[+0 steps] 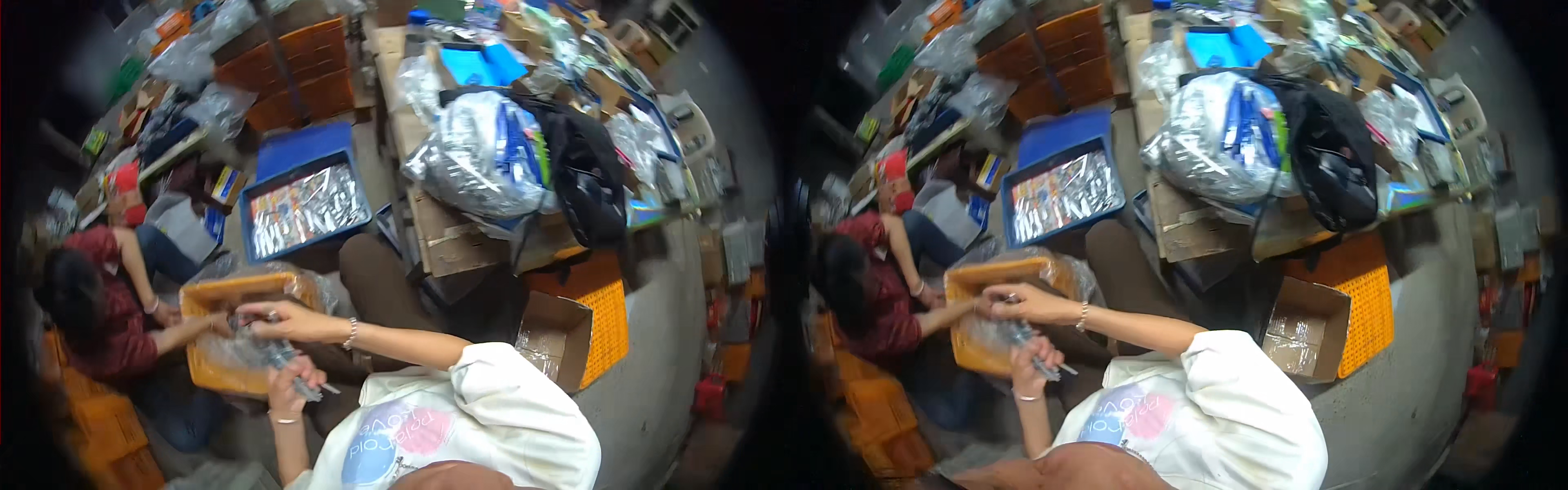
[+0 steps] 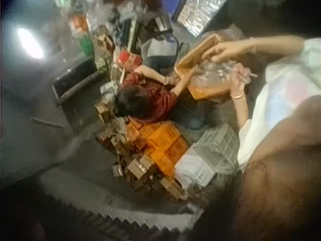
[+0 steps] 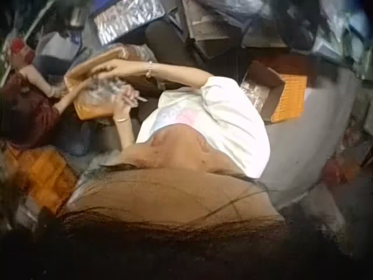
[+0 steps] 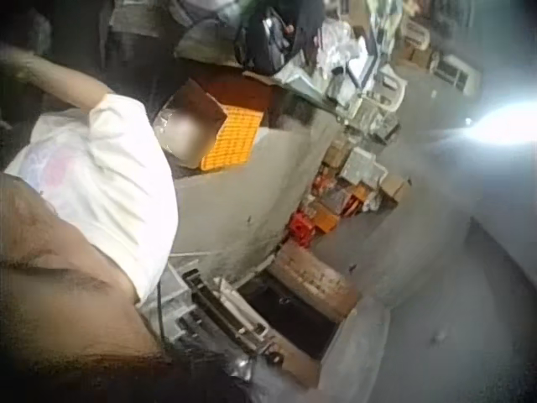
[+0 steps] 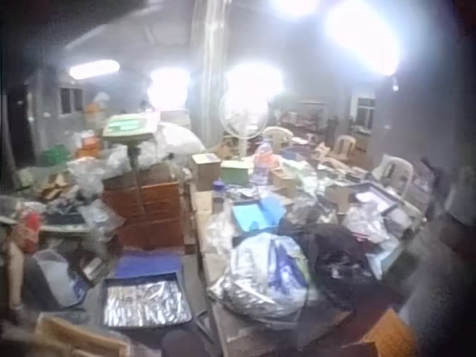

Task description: Sorting and organizing small metal components from a basket into a tray.

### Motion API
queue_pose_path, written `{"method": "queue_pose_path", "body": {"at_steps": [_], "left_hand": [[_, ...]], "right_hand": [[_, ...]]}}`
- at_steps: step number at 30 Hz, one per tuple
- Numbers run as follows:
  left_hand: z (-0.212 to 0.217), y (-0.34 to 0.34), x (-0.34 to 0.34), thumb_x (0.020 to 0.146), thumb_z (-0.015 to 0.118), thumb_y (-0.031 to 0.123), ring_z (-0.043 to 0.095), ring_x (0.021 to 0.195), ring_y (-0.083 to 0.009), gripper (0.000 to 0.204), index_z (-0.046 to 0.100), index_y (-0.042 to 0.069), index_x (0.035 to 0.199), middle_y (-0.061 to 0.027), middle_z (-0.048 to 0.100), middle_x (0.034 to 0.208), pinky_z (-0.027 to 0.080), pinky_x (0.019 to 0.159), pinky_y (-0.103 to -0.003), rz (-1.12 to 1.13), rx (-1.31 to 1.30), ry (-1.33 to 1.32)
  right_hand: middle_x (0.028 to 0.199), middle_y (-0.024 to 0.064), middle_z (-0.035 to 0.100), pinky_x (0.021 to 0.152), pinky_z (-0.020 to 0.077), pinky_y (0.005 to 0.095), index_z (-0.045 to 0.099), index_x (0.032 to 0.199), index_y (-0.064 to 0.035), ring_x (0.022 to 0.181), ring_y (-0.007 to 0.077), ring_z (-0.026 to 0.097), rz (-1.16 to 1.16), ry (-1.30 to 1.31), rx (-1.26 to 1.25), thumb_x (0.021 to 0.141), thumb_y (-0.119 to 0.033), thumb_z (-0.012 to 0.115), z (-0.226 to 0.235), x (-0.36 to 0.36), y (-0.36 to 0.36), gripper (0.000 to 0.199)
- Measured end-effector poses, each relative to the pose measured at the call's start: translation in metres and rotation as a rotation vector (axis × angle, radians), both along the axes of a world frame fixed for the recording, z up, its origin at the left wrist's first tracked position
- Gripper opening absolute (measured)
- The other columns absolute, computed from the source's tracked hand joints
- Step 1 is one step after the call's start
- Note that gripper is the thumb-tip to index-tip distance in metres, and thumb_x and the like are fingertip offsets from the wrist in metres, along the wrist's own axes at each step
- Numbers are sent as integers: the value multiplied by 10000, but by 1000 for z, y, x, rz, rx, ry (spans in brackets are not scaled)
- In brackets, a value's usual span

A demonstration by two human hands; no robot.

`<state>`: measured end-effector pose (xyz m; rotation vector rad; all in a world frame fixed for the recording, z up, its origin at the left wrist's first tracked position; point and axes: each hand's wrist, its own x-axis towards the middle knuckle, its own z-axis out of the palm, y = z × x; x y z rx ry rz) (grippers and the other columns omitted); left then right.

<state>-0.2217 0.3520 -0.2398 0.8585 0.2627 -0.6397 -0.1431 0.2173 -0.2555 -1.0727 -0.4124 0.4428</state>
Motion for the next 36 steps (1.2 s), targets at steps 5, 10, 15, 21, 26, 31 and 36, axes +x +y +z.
{"method": "queue_pose_path", "body": {"at_steps": [5,10,15,21,26,31,36], "left_hand": [[-3,-26,-30,801,613,132,499,521,-171,291,439,48,1018,-49,471,637,442,555,-365,-90,-83,93],[-9,-40,-58,782,624,131,540,581,-190,301,446,33,1004,-79,514,663,461,649,-357,-146,-81,207],[-25,-46,-84,767,637,113,565,663,-189,273,475,26,969,-84,543,709,474,711,-351,-189,-45,228],[-35,-52,-96,775,628,100,587,792,-206,276,496,5,998,-94,572,797,483,749,-340,-213,-109,304],[-39,-50,-94,797,615,102,607,825,-236,305,502,-20,1052,-111,592,803,494,756,-351,-206,-89,319],[-45,-60,-85,815,601,114,623,730,-244,282,511,-23,1044,-107,590,724,510,700,-337,-249,-77,319],[-47,-63,-73,828,581,113,617,655,-209,253,515,-20,1033,-97,580,697,511,617,-314,-343,-26,260]], "right_hand": [[1163,135,541,861,445,324,317,1341,-45,1018,212,571,78,330,226,874,-360,550,9,-30,-28,610],[1134,132,551,841,452,330,423,1270,-11,985,223,581,155,488,288,910,-385,468,-17,-50,-41,521],[1169,155,531,850,469,349,451,1238,31,984,259,583,341,482,137,909,-416,444,-30,-72,-49,555],[1079,105,537,850,461,301,506,1157,28,979,206,580,468,494,146,925,-317,445,-52,-96,-61,420],[1071,79,540,831,457,266,486,1180,-10,973,160,564,427,559,97,917,-328,464,-49,-104,-64,413],[1053,92,553,842,468,291,456,1193,-11,925,176,580,340,565,61,891,-314,518,-56,-104,-72,432],[1018,123,576,824,498,317,472,1140,11,915,199,593,249,674,216,883,-333,530,-62,-104,-78,433]]}}
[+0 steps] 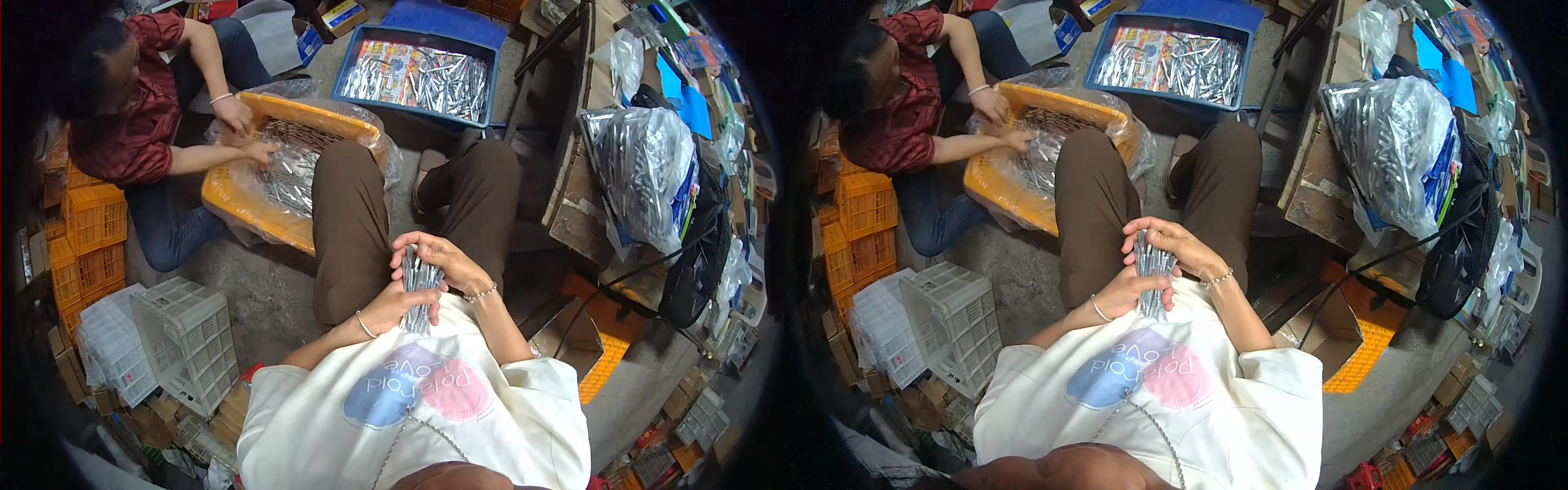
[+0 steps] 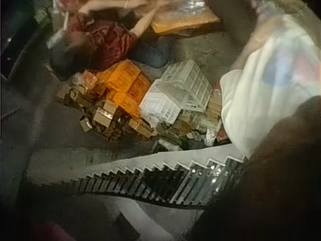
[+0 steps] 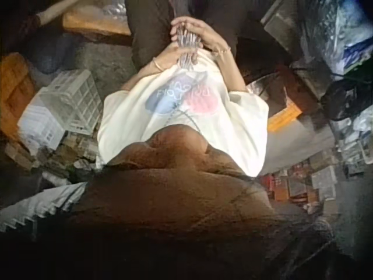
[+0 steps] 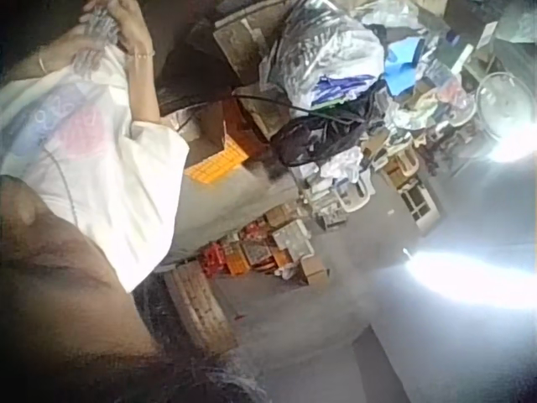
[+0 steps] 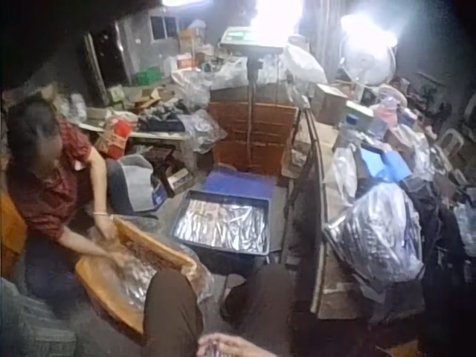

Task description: Sorting and organizing small metal components from a basket into a tray.

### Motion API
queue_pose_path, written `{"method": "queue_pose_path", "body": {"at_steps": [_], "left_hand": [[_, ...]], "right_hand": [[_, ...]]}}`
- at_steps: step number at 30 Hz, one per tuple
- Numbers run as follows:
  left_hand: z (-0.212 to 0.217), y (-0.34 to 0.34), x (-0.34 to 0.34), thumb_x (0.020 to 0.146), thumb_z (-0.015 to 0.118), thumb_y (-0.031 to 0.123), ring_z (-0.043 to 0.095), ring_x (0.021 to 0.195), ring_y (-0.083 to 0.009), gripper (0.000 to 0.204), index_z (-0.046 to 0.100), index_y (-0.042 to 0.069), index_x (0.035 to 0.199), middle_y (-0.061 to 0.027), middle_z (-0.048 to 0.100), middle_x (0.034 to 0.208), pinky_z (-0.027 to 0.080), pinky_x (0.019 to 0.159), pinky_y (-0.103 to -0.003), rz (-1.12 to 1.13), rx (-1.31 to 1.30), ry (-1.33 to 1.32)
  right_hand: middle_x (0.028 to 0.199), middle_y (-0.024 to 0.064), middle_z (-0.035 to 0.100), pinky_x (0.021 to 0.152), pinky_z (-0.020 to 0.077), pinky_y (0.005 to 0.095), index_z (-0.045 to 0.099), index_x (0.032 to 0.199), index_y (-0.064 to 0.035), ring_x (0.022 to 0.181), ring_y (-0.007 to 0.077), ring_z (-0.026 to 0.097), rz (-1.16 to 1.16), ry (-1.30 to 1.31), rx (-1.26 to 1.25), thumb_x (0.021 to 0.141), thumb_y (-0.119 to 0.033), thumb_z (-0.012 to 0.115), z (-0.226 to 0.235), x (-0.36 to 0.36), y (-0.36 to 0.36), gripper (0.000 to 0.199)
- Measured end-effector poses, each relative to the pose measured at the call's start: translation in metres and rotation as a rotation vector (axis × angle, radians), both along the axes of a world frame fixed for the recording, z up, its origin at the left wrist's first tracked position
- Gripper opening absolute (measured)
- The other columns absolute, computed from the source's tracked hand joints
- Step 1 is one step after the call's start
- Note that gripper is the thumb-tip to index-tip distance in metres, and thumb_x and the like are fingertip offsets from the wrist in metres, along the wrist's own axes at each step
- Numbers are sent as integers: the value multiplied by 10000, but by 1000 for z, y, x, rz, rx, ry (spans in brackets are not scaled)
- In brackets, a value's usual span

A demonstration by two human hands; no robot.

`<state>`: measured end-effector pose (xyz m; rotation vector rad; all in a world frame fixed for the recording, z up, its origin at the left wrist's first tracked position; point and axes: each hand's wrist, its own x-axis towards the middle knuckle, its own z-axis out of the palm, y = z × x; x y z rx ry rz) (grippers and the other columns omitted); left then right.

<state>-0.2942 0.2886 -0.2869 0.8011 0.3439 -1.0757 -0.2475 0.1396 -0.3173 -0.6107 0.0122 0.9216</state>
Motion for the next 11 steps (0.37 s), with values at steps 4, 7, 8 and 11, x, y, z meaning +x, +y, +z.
{"method": "queue_pose_path", "body": {"at_steps": [4,7,8,11], "left_hand": [[5,6,8,829,585,117,611,641,-185,266,511,-24,1042,-86,575,694,508,583,-298,-69,15,-29],[9,15,5,827,598,119,612,655,-183,300,501,-29,1069,-86,580,706,512,602,-294,-107,-26,-34],[11,17,2,826,601,118,613,661,-184,313,496,-31,1080,-87,583,712,514,613,-295,-114,-40,-30],[4,21,-12,814,617,116,633,715,-178,345,494,-35,1099,-81,611,741,516,693,-302,-103,-38,-3]], "right_hand": [[988,150,604,834,497,322,505,1094,30,937,214,599,-64,-23,-29,888,-322,527,7,2,0,408],[989,151,614,839,490,314,545,1069,39,948,200,600,-43,-43,-55,920,-289,475,15,-6,2,367],[998,154,613,842,489,316,550,1063,42,951,202,599,-14,-54,-55,924,-275,468,15,-9,4,356],[1044,159,610,857,482,315,550,1099,40,963,208,599,62,-85,-35,932,-237,458,3,-20,8,336]]}}
